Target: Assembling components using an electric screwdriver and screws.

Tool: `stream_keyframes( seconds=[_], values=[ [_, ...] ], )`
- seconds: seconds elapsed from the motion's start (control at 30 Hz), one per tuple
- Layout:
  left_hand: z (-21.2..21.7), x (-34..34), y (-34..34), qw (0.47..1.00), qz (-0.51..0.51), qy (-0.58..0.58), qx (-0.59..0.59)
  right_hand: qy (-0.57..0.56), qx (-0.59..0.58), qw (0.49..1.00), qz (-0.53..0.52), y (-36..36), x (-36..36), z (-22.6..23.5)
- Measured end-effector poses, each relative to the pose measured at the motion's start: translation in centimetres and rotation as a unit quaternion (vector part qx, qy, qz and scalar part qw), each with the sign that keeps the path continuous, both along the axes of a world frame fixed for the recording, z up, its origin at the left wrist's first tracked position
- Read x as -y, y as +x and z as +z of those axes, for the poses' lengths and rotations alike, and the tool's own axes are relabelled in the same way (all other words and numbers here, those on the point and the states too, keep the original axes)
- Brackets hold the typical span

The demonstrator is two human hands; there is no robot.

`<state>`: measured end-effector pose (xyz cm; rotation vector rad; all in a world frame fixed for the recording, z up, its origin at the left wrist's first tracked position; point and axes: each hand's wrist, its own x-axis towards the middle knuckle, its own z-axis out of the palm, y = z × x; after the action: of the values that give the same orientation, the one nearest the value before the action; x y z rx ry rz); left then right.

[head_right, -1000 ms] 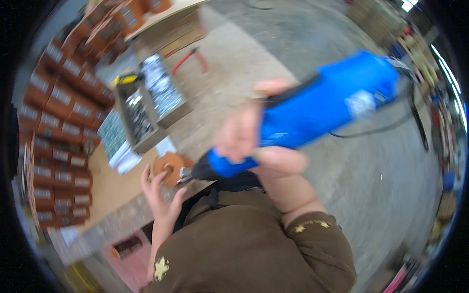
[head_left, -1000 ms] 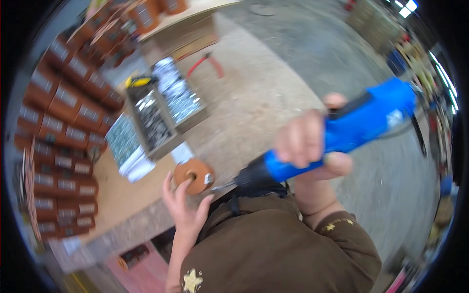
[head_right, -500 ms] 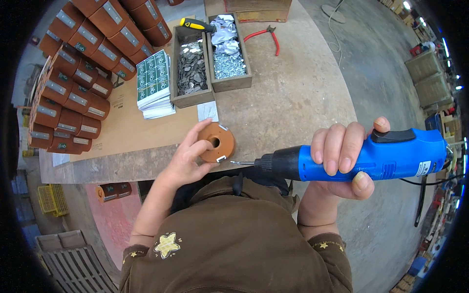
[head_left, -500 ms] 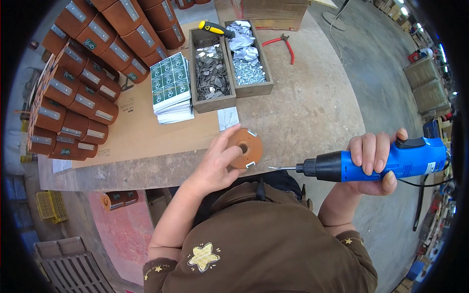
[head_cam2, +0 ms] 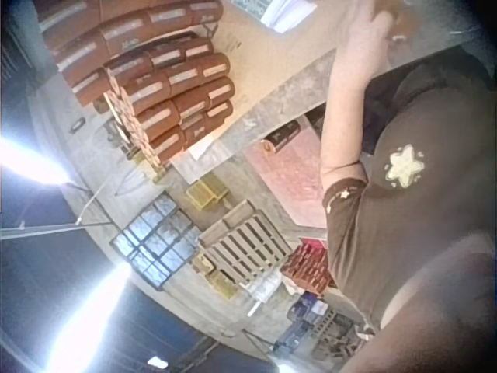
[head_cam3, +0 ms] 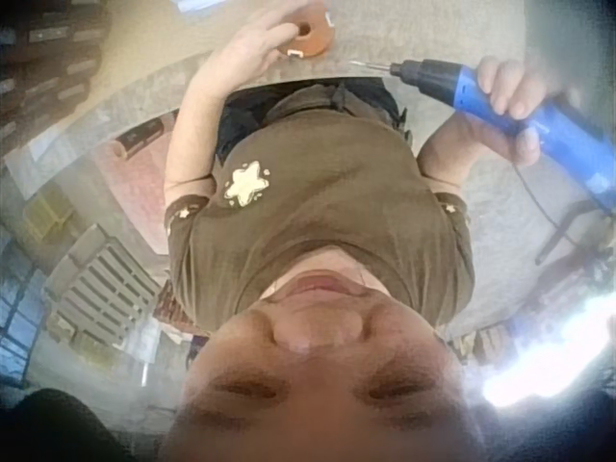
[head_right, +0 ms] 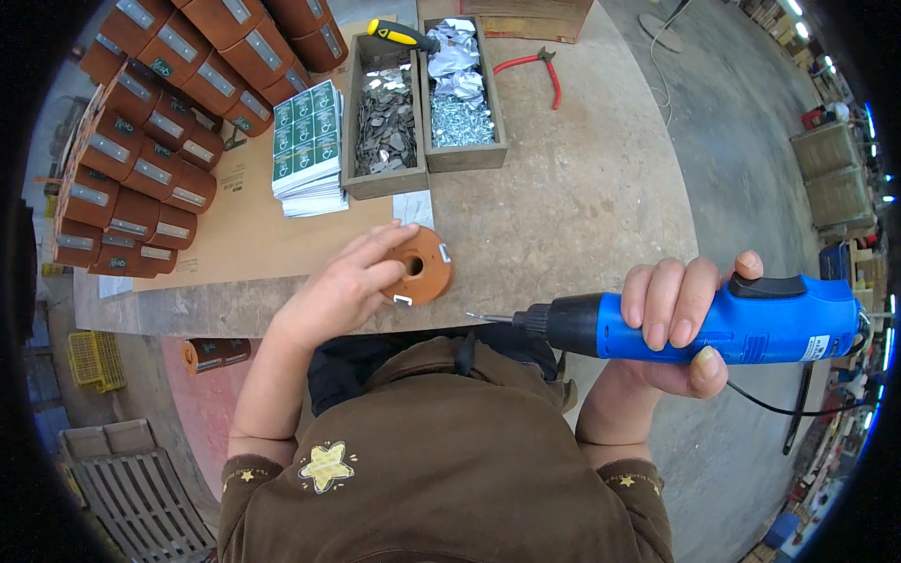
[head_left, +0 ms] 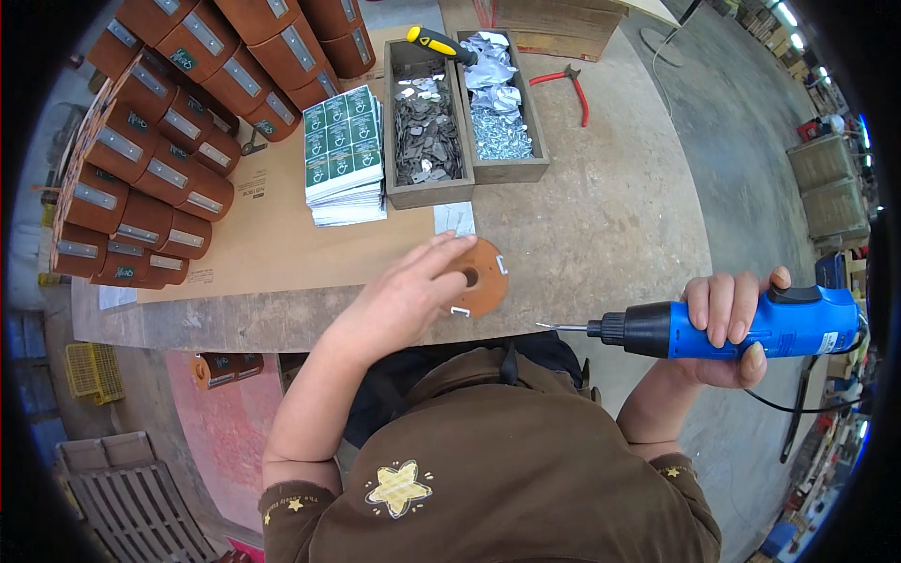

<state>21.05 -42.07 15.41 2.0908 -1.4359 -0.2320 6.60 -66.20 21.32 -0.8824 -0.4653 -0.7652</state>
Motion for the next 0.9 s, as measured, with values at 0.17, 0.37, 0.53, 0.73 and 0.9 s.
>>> stream_keyframes(
  seconds=[0.17, 0.37, 0.53, 0.73, 0.9],
  values=[
    [0.9, 0.5, -0.1, 0.999, 0.014, 0.026, -0.017, 0.004, -0.01, 1.0, -0.003, 0.4, 0.2, -0.2],
    [0.6, -0.3, 0.9, 0.995, -0.021, 0.021, -0.095, 0.008, -0.011, 1.0, 0.005, 0.8, 0.6, -0.4],
    [1.8, 0.0, 1.8, 0.994, -0.014, 0.004, -0.107, 0.007, -0.004, 1.0, 0.004, 0.9, 1.0, -0.4],
    [-0.9, 1.9, 9.6, 0.98, 0.2, -0.008, 0.017, -0.002, -0.006, 1.0, 0.01, 0.8, 1.2, -0.2],
    [-2.6, 3.3, 12.3, 0.947, 0.227, 0.122, 0.192, -0.013, -0.002, 1.0, 0.001, 0.2, 1.3, 0.1]
  ],
)
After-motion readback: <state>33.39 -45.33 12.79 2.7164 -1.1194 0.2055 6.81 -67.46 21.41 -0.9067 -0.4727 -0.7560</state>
